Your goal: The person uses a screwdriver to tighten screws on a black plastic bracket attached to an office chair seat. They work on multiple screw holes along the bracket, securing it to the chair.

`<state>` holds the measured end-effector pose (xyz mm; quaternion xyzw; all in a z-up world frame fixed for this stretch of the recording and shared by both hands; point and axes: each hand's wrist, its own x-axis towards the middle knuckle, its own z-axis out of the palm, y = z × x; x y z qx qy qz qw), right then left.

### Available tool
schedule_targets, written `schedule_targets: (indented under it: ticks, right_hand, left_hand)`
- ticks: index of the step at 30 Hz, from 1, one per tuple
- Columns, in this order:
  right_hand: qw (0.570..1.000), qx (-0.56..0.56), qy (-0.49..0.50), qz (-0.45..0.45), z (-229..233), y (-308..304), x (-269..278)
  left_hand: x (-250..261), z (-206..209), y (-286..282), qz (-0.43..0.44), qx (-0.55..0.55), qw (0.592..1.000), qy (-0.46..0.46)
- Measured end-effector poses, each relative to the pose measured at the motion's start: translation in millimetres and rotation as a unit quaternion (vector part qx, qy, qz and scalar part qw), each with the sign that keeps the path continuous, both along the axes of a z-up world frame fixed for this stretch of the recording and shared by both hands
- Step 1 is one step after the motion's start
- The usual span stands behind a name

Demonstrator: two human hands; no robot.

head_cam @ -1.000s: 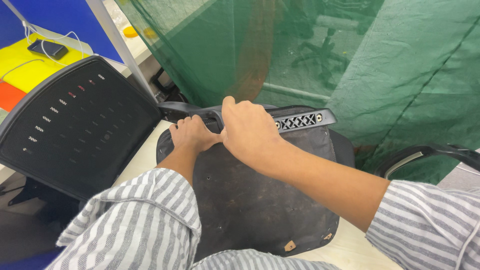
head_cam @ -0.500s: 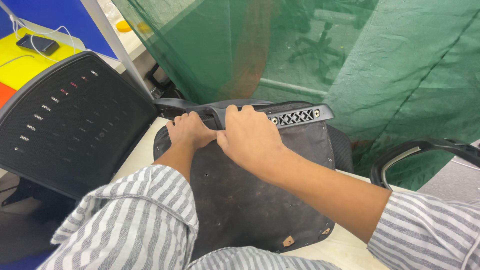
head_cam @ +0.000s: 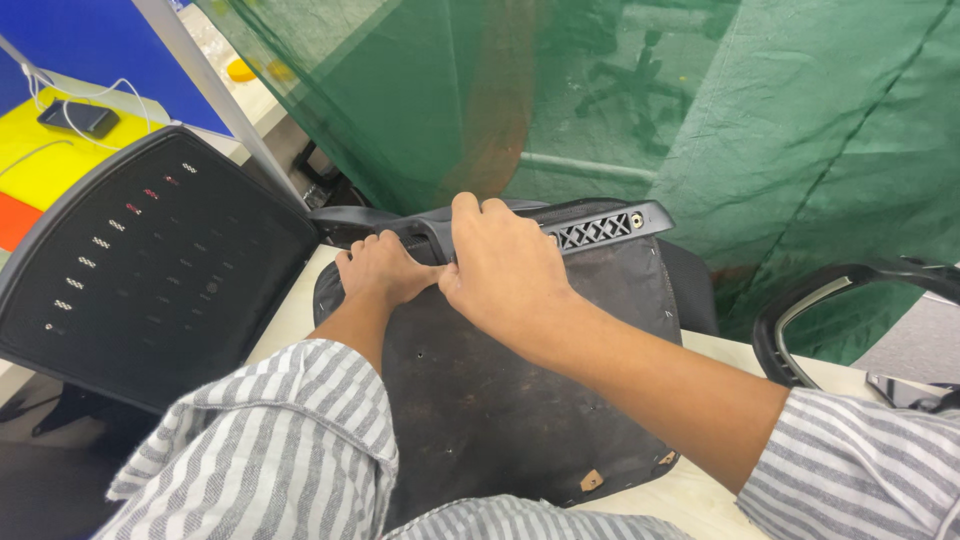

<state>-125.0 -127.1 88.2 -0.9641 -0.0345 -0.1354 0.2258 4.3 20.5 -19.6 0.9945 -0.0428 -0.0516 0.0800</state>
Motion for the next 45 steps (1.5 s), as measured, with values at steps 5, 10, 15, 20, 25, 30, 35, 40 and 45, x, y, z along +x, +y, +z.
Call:
schedule_targets:
  ticks: [5,10,15,20,25,30,35,40,45]
  right_hand:
    - [1.0,0.005,0.001,0.02,-4.5,-3.9,-6.1]
    - [0.997,0.035,-0.049,0.053,-12.3,-6.0,-16.1]
    - [0.998,0.06,0.029,-0.015,-5.4,2.1,-15.7]
    - [0.994,0.061,0.053,-0.073,8.9,2.5,-19.1]
    - [0.988,0.112,0.049,-0.09,11.9,-3.6,-34.8]
    - [0.982,0.124,0.081,-0.113,8.6,-9.9,-57.9]
    - [0.868,0.351,0.328,-0.126,-6.9,-18.5,-56.3]
    - [0.577,0.699,0.406,-0.115,-33.8,-30.1,-44.1]
    - [0.447,0.777,0.422,-0.134,-45.2,-35.1,-37.7]
  left_hand:
    - [-0.4,5.0,-3.7,-0.005,0.014,1.0,0.019]
    - [-6.5,8.8,-4.4,-0.005,0.016,1.0,0.022]
    - [-14.7,9.1,0.2,0.01,-0.002,1.0,-0.002]
    - [-27.7,19.7,3.7,0.023,-0.014,0.999,0.019]
    - [-40.5,27.4,0.7,0.017,-0.013,0.999,-0.039]
    - [-52.1,33.8,-6.2,0.017,-0.034,0.997,-0.075]
    - [-58.3,37.7,-12.3,0.015,-0.031,0.996,-0.082]
    - [-67.0,44.7,-7.2,0.019,-0.039,0.995,-0.086]
    - [-71.3,45.0,-0.7,0.029,-0.044,0.995,-0.082]
